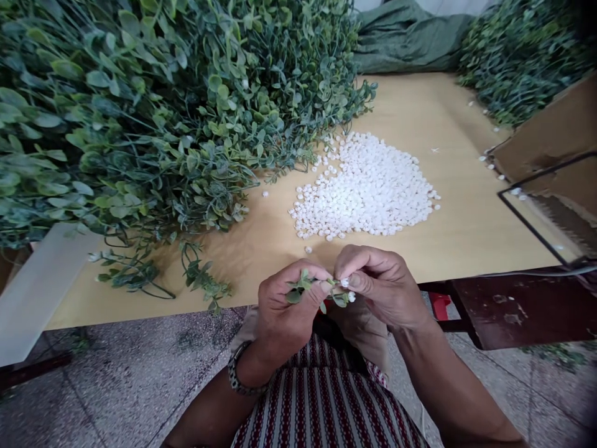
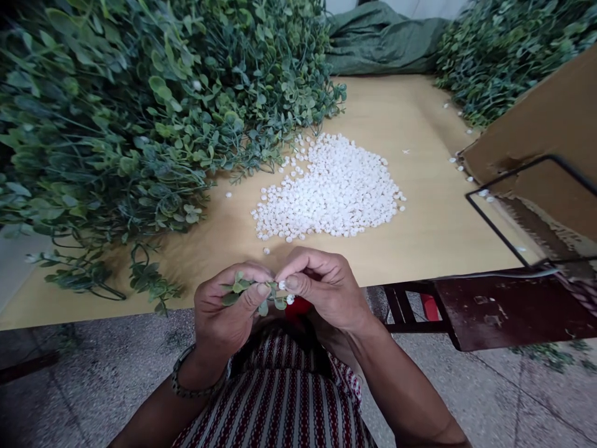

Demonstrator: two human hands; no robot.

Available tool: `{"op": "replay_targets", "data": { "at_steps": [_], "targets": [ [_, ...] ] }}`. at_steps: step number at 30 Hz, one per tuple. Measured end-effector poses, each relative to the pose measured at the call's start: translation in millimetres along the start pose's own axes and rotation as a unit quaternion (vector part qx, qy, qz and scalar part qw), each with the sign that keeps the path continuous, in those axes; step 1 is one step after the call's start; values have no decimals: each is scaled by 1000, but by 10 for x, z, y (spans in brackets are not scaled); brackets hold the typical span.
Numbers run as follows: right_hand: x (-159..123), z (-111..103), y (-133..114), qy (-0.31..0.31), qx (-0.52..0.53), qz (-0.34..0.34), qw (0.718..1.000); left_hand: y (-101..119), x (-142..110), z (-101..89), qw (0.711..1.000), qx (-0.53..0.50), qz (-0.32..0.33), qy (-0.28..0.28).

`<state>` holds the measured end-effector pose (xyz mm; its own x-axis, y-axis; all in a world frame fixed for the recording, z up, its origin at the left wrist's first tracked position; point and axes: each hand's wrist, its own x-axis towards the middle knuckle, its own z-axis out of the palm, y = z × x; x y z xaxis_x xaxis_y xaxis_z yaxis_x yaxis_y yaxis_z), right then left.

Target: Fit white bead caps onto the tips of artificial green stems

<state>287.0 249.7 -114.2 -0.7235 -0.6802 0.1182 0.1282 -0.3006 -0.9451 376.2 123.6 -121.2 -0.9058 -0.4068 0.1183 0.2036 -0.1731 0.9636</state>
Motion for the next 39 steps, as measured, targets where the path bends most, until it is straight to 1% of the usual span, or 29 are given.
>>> {"op": "replay_targets", "data": {
  "at_steps": [4,8,16,20,27,39],
  "targets": [
    [-9,3,22,-12,24,-3,1000,35,12,12,1000,8,2,-19],
    [-15,-13,47,-15,18,1,1000,73,28,17,999,38,6,-27],
    [-34,-40,38,-18,-16,-1,1000,131,40,38,998,68,4,-15],
    [-37,-41,37,-19,-29,2,999,138,44,44,997,75,14,-15],
    [-6,-58,18,-48,16,8,999,139,48,39,997,75,9,-24],
    [-17,-71,26,-47,-5,13,999,150,53,57,997,72,34,-24]
  ]
}}
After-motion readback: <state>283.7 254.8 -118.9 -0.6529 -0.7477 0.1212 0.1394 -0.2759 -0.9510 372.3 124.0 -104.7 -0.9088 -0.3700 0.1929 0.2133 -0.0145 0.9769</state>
